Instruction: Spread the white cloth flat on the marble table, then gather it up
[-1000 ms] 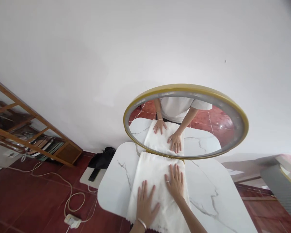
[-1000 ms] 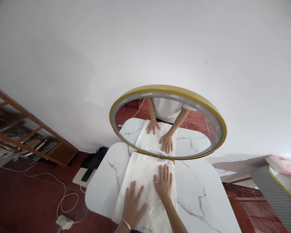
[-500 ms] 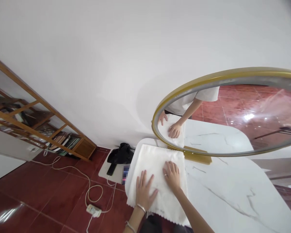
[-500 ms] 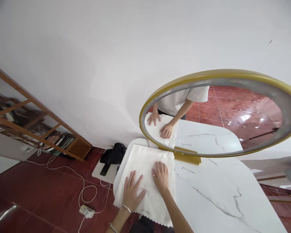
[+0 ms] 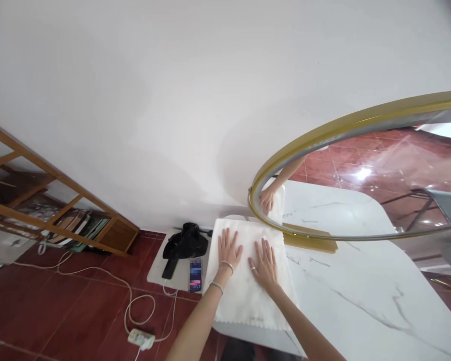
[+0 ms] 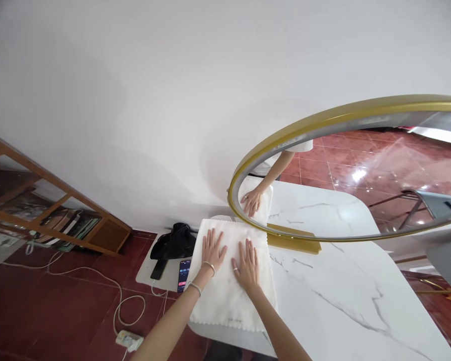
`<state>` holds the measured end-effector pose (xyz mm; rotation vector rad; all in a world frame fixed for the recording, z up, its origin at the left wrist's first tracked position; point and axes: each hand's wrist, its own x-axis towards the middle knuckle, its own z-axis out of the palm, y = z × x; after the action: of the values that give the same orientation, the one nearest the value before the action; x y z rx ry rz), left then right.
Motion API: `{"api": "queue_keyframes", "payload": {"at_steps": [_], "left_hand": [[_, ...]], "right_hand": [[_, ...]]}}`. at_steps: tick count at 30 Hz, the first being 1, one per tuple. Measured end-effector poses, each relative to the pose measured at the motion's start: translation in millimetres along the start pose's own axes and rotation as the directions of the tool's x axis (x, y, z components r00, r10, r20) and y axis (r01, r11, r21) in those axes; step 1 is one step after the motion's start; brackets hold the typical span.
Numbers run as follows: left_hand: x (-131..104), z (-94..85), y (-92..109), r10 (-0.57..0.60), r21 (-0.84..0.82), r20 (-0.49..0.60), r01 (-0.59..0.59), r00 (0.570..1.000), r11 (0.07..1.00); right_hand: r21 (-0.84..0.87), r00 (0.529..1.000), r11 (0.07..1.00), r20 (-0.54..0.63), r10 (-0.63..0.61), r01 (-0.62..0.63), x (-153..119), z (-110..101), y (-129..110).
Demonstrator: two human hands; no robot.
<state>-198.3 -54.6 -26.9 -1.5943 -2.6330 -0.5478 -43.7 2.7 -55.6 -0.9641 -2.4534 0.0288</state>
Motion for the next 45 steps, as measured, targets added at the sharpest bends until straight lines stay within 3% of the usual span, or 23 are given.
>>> {"api": "queue_keyframes", "payload": {"at_steps": [3,7,11,14,18,22,26,29,32,35,39,42,45], "left_hand": [[31,5.1,-8,0.0,-0.006,0.01,0.001,1.0,1.0],[66,5.6,-16,0.03,-0.005,0.033,-0.03,0.999,1.0],[82,5.0,-18,0.047,-0.001,0.054,-0.047,0.997,0.999],[64,5.5,-19,0.038,0.016,0.057,-0.039,0.998,0.999],[5,2.6,-30,0.002,0.062,0.017,-0.004,1.0,0.998],[-55,-11.2,-42,-0.013,0.115,-0.044,0.018,0.999,0.993],[-109,-26.0,-38,-0.016,0.143,-0.094,0.03,0.995,0.989],[-147,-28.6,-24,0.016,0.15,-0.096,-0.002,0.995,0.989],[-166,-23.0,1,0.096,0.131,-0.065,-0.087,0.993,0.988],[-159,-14.9,33,0.182,0.057,0.006,-0.182,0.983,0.982],[-121,-7.7,61,0.241,-0.06,0.093,-0.236,0.966,0.97],[-93,-5.8,57,0.232,-0.11,0.102,-0.22,0.967,0.969],[-80,-8.2,33,0.175,-0.09,0.076,-0.168,0.982,0.982]], "right_hand": [[-0.026,0.999,0.999,0.026,0.035,-0.034,34,16,3],[-0.102,0.967,0.98,0.175,0.186,-0.17,71,34,3],[-0.135,0.935,0.956,0.211,0.286,-0.262,100,44,1],[-0.14,0.912,0.94,0.234,0.338,-0.312,117,47,-2],[-0.132,0.896,0.938,0.281,0.344,-0.32,123,49,-17],[-0.035,0.958,0.994,0.263,0.113,-0.107,96,42,-39],[0.074,0.983,0.99,0.135,-0.128,0.119,23,13,-52],[0.056,0.98,0.99,0.145,-0.134,0.127,-44,-20,-47],[-0.036,0.978,0.996,0.199,-0.069,0.078,-95,-49,-27],[-0.132,0.984,0.989,0.155,0.09,-0.069,-116,-64,-1],[-0.199,0.954,0.95,0.134,0.268,-0.239,-103,-64,24],[-0.215,0.937,0.934,0.141,0.32,-0.286,-80,-54,25],[-0.177,0.954,0.954,0.138,0.267,-0.241,-57,-36,9]]}}
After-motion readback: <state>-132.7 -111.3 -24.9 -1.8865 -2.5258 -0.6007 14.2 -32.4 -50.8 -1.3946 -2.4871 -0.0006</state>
